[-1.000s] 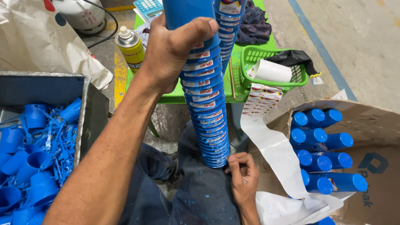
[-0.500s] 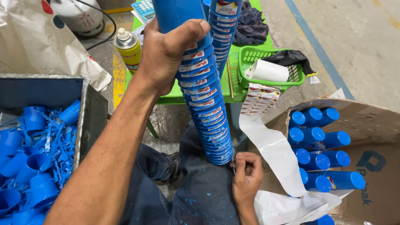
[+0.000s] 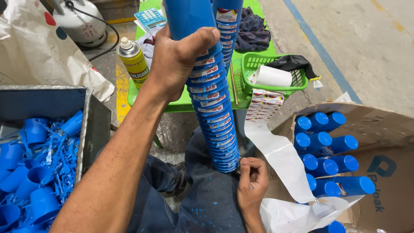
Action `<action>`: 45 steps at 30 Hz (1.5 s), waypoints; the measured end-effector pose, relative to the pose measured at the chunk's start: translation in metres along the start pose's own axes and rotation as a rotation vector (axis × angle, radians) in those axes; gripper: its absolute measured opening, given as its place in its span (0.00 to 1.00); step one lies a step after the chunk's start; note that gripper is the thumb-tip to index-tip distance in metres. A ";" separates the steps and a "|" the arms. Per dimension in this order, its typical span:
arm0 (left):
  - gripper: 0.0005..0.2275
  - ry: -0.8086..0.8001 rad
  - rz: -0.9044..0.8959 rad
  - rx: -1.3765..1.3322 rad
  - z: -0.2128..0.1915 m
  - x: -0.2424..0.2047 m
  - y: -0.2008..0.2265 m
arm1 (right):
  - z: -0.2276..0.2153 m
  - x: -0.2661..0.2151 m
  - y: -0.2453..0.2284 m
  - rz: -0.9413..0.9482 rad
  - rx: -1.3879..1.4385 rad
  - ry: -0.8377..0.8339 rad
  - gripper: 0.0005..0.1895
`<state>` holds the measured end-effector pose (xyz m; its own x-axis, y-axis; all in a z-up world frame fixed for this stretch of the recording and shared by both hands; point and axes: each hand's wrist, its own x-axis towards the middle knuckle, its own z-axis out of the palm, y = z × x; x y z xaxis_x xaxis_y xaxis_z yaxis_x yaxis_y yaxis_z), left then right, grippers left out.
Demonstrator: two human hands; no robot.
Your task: The person applies adhesive labels to stacks of blue plastic containers, smoothing each label by hand. They then place the labeled stacks into a cardboard box.
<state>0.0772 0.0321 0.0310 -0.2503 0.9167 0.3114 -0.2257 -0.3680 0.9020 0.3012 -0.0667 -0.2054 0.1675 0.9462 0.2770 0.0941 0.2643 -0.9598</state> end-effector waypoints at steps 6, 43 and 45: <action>0.20 0.071 -0.014 0.086 0.007 -0.001 0.000 | 0.002 0.005 -0.004 0.063 -0.062 -0.012 0.11; 0.22 -0.004 -0.056 0.131 0.015 -0.003 0.005 | 0.000 0.022 -0.026 0.134 0.055 -0.113 0.10; 0.22 0.017 -0.082 0.103 0.024 -0.002 0.006 | -0.003 0.018 -0.026 0.025 0.043 -0.137 0.11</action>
<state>0.0994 0.0315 0.0431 -0.2507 0.9401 0.2309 -0.1482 -0.2730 0.9505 0.3047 -0.0572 -0.1751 0.0334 0.9685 0.2467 0.0486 0.2450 -0.9683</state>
